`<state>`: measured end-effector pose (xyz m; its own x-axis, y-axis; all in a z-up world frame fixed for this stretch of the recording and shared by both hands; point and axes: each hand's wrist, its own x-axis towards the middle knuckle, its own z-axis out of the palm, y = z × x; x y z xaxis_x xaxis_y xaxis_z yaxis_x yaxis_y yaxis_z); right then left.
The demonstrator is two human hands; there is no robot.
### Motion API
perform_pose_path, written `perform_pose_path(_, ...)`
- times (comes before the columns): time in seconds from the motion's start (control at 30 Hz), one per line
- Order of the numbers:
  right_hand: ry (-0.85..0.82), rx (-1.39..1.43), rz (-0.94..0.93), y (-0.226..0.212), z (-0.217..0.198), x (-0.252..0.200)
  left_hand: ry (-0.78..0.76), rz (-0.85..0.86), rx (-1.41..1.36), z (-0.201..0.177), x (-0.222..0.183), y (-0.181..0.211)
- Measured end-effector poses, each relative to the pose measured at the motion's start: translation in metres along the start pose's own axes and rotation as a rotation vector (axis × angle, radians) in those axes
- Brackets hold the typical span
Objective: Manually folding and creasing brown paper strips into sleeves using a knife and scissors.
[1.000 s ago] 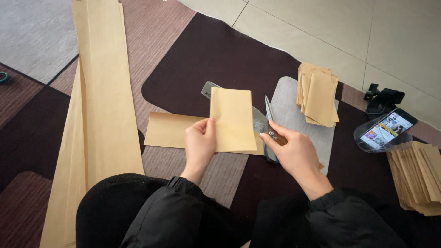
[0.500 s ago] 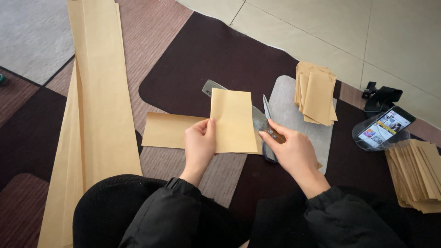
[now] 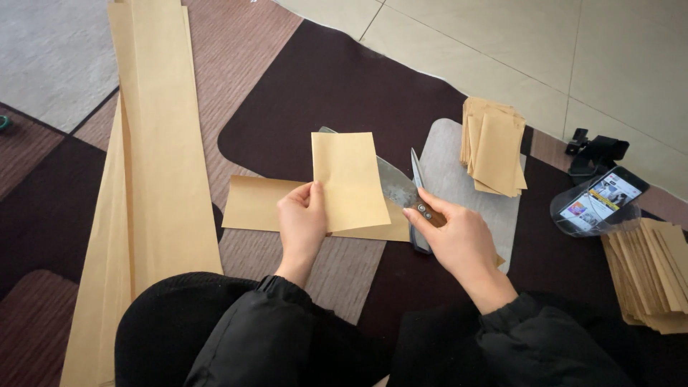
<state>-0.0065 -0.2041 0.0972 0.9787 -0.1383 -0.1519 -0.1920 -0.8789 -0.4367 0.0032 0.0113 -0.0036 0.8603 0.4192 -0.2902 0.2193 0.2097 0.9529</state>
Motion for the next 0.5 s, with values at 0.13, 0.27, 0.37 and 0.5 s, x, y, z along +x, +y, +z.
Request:
perform_pose_path(0.13,-0.004,0.010,0.000,0.0003,0.0005,0.0028,-0.010,-0.006,0.011,0.0038,-0.0050,0.0021)
perform_pose_path(0.27,-0.008,0.013,0.038,0.0038,0.0036,0.0074,-0.062,-0.012,0.017,0.0093,-0.0071,-0.0026)
perform_pose_path(0.37,-0.003,0.015,0.053,0.0031,0.0053,0.0077,-0.063,-0.011,0.015,0.0092,-0.0067,-0.0030)
perform_pose_path(0.5,0.004,0.023,0.048,0.0002,0.0039,0.0037,-0.022,0.017,0.079,0.0039,-0.0004,-0.0053)
